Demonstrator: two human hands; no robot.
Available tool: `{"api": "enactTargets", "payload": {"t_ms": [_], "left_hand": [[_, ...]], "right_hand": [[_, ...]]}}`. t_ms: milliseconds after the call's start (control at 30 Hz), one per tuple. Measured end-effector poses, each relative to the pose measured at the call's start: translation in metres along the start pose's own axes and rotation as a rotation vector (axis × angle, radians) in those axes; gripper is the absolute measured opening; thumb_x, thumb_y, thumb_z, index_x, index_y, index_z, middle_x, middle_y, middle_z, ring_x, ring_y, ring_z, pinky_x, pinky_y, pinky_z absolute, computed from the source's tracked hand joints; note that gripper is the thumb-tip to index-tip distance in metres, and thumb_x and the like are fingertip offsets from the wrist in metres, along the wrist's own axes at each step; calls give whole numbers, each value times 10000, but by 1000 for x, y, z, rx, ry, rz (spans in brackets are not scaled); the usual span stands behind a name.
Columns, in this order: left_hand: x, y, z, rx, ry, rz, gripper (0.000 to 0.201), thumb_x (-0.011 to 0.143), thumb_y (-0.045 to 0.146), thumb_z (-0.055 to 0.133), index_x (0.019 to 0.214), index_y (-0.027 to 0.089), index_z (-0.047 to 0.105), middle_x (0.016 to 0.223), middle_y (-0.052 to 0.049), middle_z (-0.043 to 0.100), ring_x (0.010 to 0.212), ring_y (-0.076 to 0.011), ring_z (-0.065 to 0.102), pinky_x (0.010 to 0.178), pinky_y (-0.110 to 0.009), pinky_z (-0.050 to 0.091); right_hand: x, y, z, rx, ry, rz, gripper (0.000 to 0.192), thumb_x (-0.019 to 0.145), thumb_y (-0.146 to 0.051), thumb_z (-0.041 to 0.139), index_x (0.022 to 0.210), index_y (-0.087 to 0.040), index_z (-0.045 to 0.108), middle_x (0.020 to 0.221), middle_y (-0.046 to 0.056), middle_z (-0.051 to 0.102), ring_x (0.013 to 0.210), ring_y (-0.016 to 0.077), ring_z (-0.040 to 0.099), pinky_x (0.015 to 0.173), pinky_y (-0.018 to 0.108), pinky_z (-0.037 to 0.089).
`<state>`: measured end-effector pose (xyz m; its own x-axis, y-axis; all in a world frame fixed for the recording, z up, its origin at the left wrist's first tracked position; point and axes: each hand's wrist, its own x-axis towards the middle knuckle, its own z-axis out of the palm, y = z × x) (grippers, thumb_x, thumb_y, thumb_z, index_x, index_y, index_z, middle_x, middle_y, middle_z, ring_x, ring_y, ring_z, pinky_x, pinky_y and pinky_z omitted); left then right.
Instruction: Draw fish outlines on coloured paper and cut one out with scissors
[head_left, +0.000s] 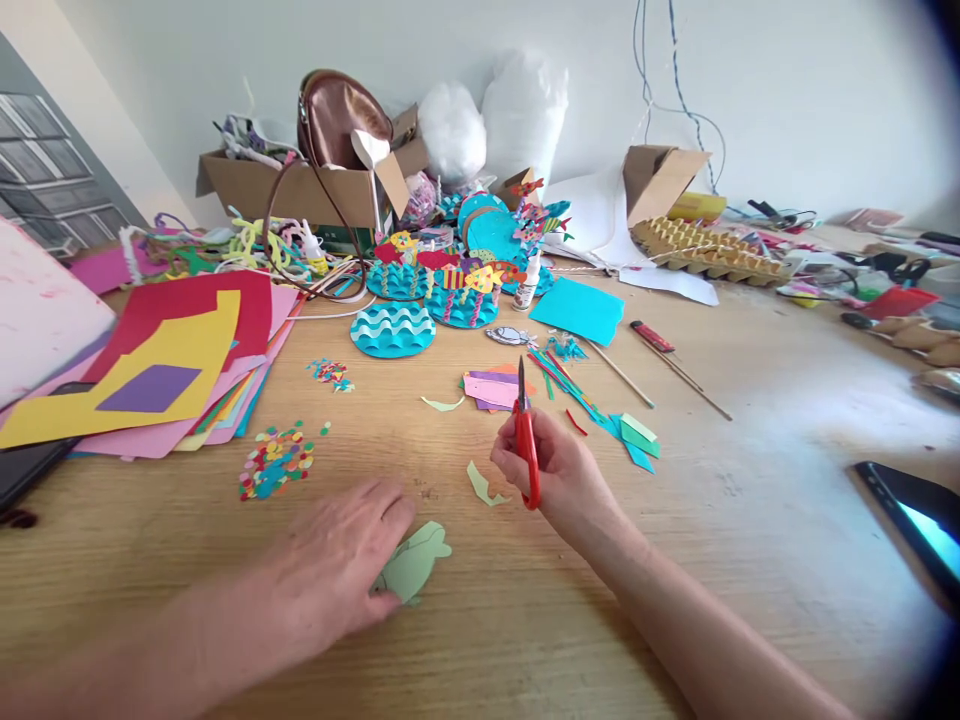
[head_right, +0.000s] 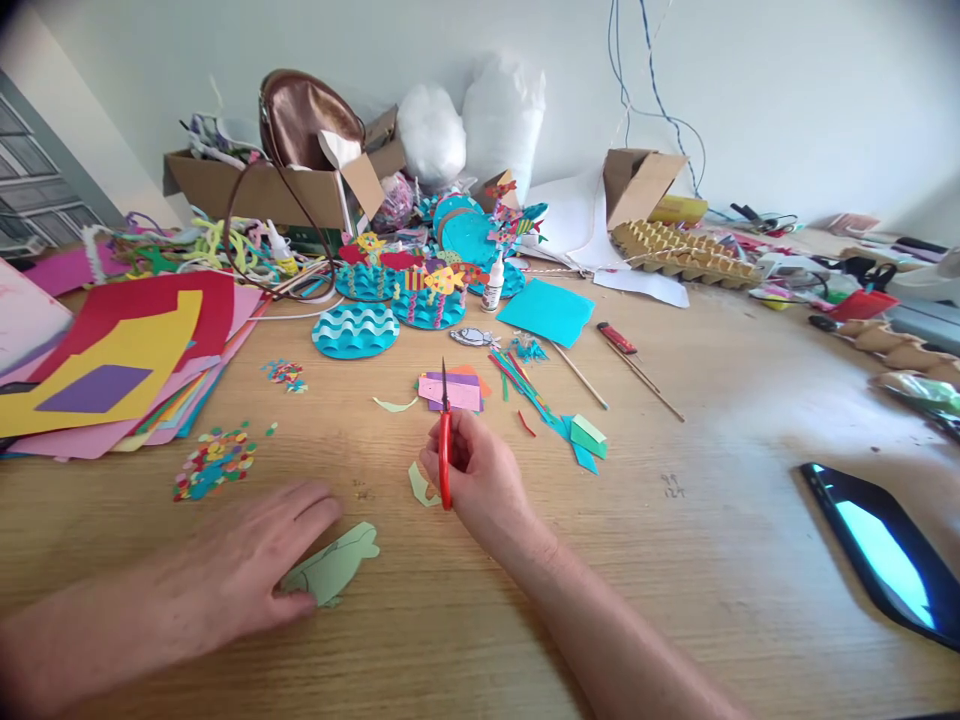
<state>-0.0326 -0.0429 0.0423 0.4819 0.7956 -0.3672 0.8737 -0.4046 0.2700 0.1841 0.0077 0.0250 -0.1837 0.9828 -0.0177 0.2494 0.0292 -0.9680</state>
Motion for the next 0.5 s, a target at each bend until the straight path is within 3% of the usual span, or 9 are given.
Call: {"api": "enactTargets", "payload": {"t_ms": [267, 500], "left_hand": [[-5, 6, 10, 42, 74, 39, 292, 700, 157, 482, 972, 197, 580, 982, -69, 581, 906, -257, 552, 791, -382, 441], [-1, 1, 11, 0, 58, 48, 255, 721, 138, 478, 944, 195, 586, 973, -65, 585, 909, -249, 551, 808, -384, 438]], "right_hand": [[-5, 5, 6, -229, -134, -48, 71, 752, -210, 577, 754, -202, 506, 693, -19, 570, 592, 122, 496, 518, 231, 364], [-9, 0, 10, -364, -243, -46, 44, 735, -156, 560, 746, -194, 543, 616, -32, 537, 538, 111, 434, 470, 218, 287]]}}
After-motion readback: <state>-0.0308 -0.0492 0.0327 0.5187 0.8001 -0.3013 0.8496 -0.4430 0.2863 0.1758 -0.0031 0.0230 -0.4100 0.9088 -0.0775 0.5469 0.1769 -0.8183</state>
